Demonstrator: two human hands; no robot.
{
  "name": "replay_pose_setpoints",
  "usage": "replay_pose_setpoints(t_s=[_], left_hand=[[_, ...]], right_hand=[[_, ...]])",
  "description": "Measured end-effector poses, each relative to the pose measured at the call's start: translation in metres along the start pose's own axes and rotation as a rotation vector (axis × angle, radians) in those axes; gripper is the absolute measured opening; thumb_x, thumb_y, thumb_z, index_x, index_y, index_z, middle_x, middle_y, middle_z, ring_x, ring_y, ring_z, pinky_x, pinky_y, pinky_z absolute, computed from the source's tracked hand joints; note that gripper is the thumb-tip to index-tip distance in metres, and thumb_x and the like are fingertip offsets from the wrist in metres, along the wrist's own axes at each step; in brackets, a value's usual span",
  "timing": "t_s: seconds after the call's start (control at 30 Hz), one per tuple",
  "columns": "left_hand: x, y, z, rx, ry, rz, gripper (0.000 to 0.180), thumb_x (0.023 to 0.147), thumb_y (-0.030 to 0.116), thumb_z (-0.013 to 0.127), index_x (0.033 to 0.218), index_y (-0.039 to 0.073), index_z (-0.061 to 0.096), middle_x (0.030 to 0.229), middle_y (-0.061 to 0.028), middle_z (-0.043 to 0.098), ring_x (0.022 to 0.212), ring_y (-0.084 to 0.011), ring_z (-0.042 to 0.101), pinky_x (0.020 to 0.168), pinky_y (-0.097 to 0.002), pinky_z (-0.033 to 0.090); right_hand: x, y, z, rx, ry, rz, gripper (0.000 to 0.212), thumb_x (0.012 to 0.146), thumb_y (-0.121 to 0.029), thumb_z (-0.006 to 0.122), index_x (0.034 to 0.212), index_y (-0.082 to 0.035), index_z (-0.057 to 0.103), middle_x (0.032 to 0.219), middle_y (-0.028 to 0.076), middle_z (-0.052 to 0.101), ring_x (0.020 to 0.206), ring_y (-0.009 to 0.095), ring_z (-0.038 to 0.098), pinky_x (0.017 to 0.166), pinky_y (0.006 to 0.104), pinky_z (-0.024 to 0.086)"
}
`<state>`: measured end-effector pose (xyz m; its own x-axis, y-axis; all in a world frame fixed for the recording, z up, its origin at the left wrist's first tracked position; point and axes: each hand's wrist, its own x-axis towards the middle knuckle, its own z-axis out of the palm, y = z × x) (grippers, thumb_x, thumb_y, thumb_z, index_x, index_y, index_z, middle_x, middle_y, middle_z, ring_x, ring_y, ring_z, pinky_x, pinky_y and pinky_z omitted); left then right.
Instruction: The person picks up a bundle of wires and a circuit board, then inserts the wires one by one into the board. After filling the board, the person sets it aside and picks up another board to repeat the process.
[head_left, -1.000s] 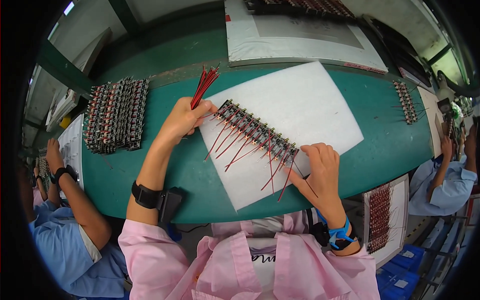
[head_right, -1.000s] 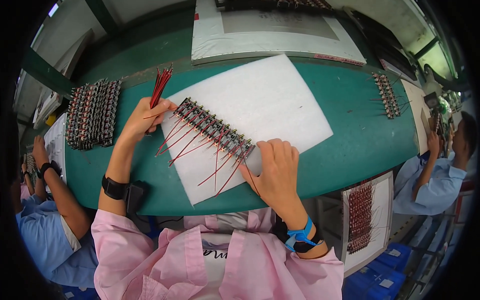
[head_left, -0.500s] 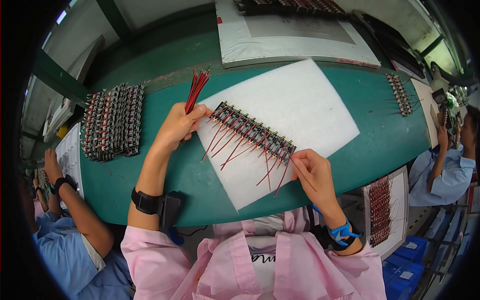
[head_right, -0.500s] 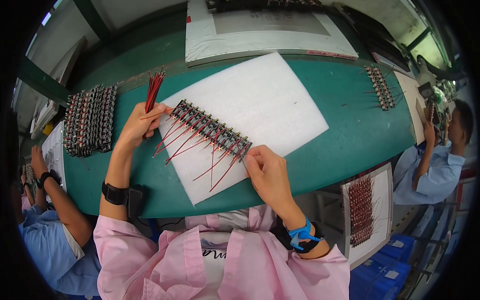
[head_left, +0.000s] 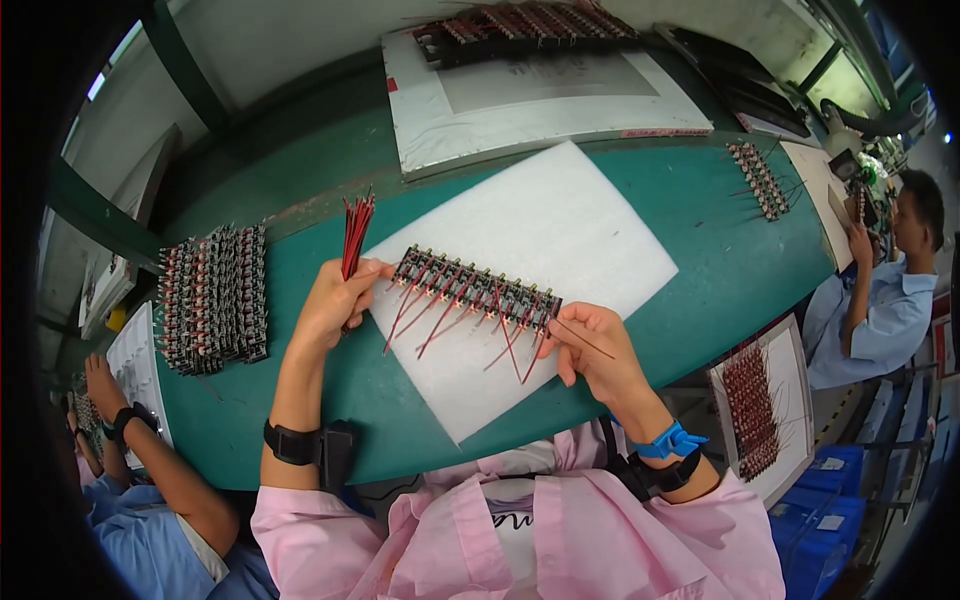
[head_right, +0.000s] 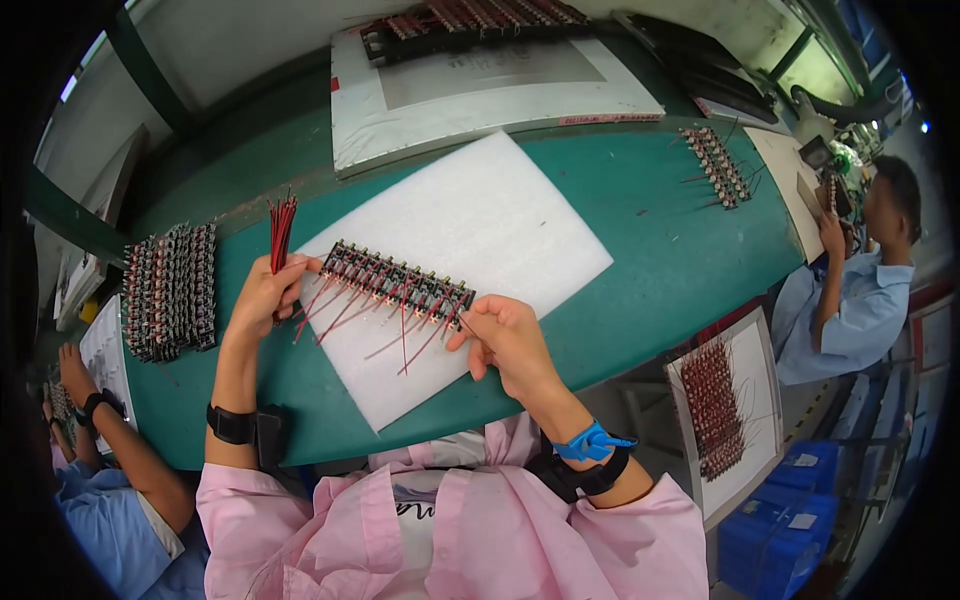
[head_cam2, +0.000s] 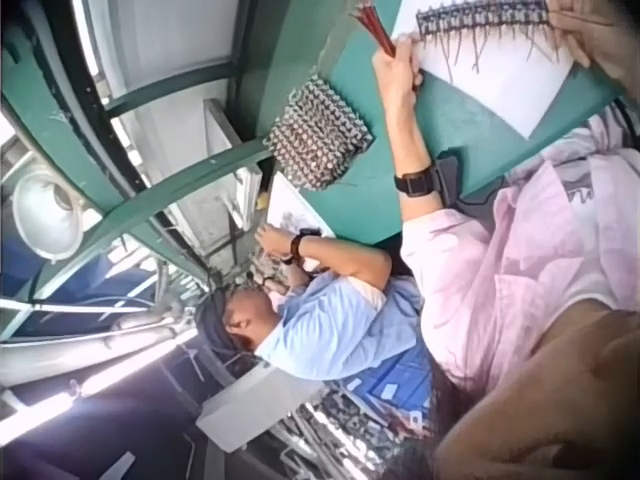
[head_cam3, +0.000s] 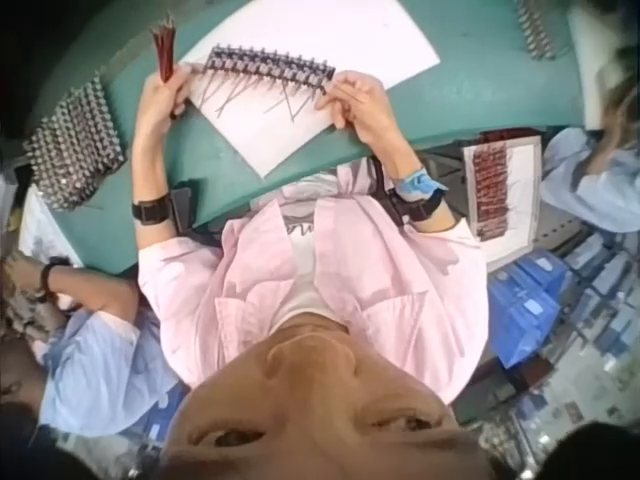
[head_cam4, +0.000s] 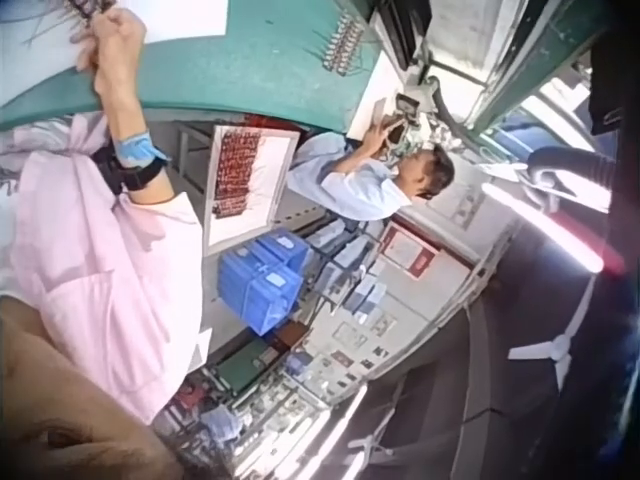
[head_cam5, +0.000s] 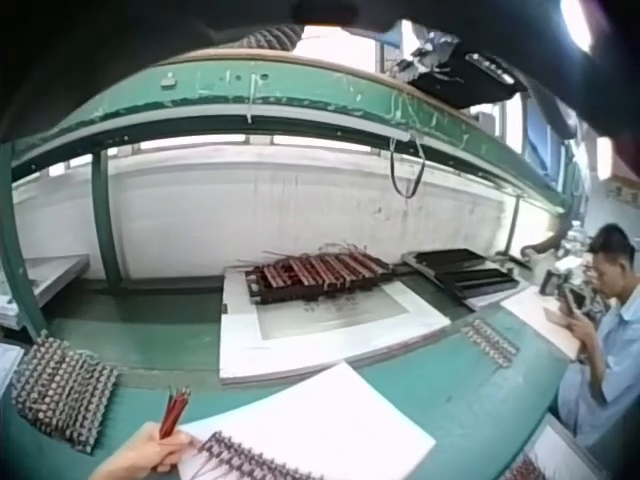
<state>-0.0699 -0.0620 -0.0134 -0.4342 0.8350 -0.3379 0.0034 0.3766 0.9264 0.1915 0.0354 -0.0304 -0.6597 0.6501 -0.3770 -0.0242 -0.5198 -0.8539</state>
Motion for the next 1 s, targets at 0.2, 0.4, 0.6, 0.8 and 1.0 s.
replay_pose_setpoints(t_s=[0.2, 0.4, 0.6, 0.8, 1.0], left_hand=[[-0.011, 0.011, 0.011, -0.142, -0.141, 0.024, 0.029, 0.084, 0.023, 0.045, 0.090, -0.005, 0.054, 0.043, 0.0052, 0.031, 0.035, -0.0030, 0.024, 0.032, -0.0188, 0.020], [-0.011, 0.015, 0.016, -0.114, -0.139, 0.003, 0.031, 0.084, 0.024, 0.045, 0.093, -0.005, 0.052, 0.043, 0.0054, 0.030, 0.035, -0.0027, 0.024, 0.032, -0.0187, 0.020], [-0.011, 0.013, 0.004, -0.066, -0.034, 0.032, 0.032, 0.085, 0.024, 0.044, 0.095, -0.005, 0.051, 0.042, 0.0053, 0.030, 0.033, -0.0027, 0.023, 0.030, -0.0185, 0.020], [-0.005, 0.009, 0.022, 0.016, 0.025, 0.039, 0.031, 0.085, 0.024, 0.043, 0.095, -0.005, 0.051, 0.042, 0.0052, 0.030, 0.032, -0.0028, 0.023, 0.029, -0.0187, 0.020], [-0.014, 0.014, 0.039, 0.059, 0.117, 0.017, 0.030, 0.084, 0.022, 0.044, 0.093, -0.005, 0.053, 0.042, 0.0048, 0.031, 0.033, -0.0028, 0.025, 0.030, -0.0190, 0.021]], right_hand=[[-0.010, -0.019, -0.026, 0.002, 0.021, -0.072, 0.010, 0.079, -0.009, 0.048, 0.073, -0.001, 0.049, 0.062, 0.013, 0.057, 0.033, 0.011, 0.044, 0.030, 0.0193, 0.033], [-0.057, -0.050, -0.109, 0.027, 0.237, -0.201, 0.006, 0.075, -0.006, 0.051, 0.072, -0.002, 0.049, 0.059, 0.011, 0.056, 0.034, 0.009, 0.044, 0.028, 0.0161, 0.030], [-0.143, -0.069, -0.262, -0.001, 0.524, -0.454, 0.009, 0.080, -0.009, 0.050, 0.088, -0.004, 0.048, 0.065, 0.002, 0.054, 0.052, 0.009, 0.052, 0.039, 0.0142, 0.039], [-0.175, -0.079, -0.407, 0.106, 0.933, -0.665, 0.011, 0.083, -0.011, 0.046, 0.083, -0.001, 0.050, 0.065, 0.005, 0.055, 0.052, 0.008, 0.050, 0.042, 0.0152, 0.040], [-0.129, -0.096, -0.460, 0.108, 0.735, -0.499, 0.010, 0.081, -0.011, 0.047, 0.077, -0.002, 0.050, 0.065, 0.006, 0.054, 0.048, 0.011, 0.048, 0.041, 0.0199, 0.039]])
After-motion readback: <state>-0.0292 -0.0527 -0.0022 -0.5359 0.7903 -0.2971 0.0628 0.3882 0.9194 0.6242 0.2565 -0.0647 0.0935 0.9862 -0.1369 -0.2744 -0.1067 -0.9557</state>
